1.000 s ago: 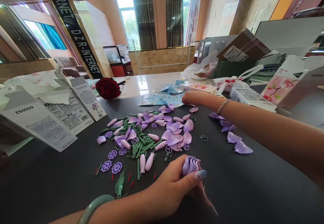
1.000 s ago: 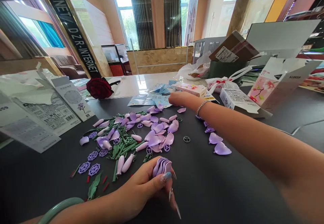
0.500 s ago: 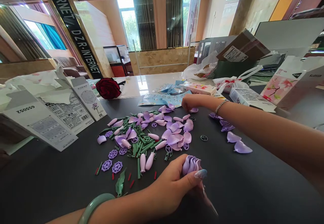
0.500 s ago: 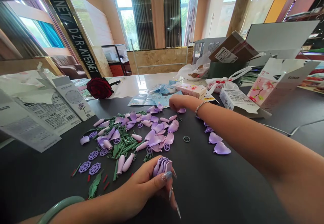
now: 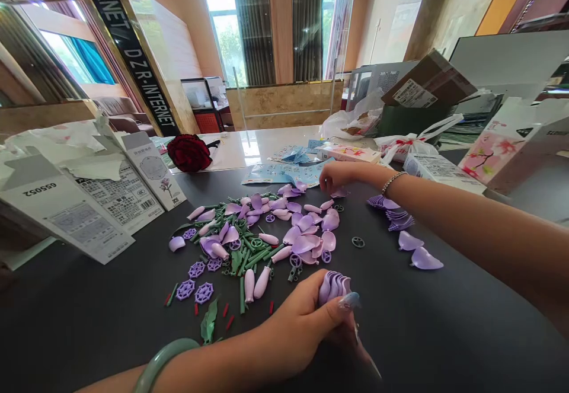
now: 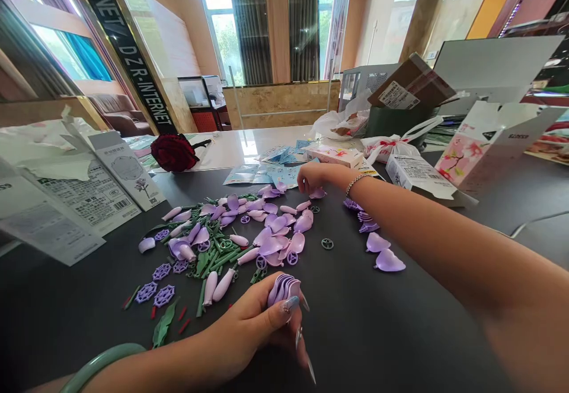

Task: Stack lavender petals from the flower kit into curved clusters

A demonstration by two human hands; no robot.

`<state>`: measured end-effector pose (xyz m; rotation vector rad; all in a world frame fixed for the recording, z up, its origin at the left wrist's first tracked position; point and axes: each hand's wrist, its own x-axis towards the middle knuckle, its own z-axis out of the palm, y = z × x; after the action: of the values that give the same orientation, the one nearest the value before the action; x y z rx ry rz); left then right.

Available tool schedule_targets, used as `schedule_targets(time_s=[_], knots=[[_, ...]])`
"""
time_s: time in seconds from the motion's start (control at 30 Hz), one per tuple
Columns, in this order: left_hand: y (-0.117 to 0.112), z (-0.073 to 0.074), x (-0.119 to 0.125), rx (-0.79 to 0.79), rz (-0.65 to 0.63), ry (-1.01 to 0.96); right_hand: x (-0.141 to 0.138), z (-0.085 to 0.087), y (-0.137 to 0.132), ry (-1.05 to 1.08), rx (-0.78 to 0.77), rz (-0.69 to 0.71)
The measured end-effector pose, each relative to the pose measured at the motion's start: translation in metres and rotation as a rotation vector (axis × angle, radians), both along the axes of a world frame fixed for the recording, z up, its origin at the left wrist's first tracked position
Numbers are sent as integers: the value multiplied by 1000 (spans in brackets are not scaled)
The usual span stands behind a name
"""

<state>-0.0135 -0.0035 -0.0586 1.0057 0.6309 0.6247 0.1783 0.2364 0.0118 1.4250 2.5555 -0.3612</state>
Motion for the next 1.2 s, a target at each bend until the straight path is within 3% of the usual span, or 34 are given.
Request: schedule_targets(time_s=[0.27, 0.77, 1.2], knots=[[2, -6, 1, -19, 22, -35, 0, 2, 0, -20, -9, 13], [0, -5, 2, -35, 34, -43, -14, -2, -11, -139, 66, 43], [0, -3, 1, -34, 44, -25, -2, -1, -21, -109, 70, 28]])
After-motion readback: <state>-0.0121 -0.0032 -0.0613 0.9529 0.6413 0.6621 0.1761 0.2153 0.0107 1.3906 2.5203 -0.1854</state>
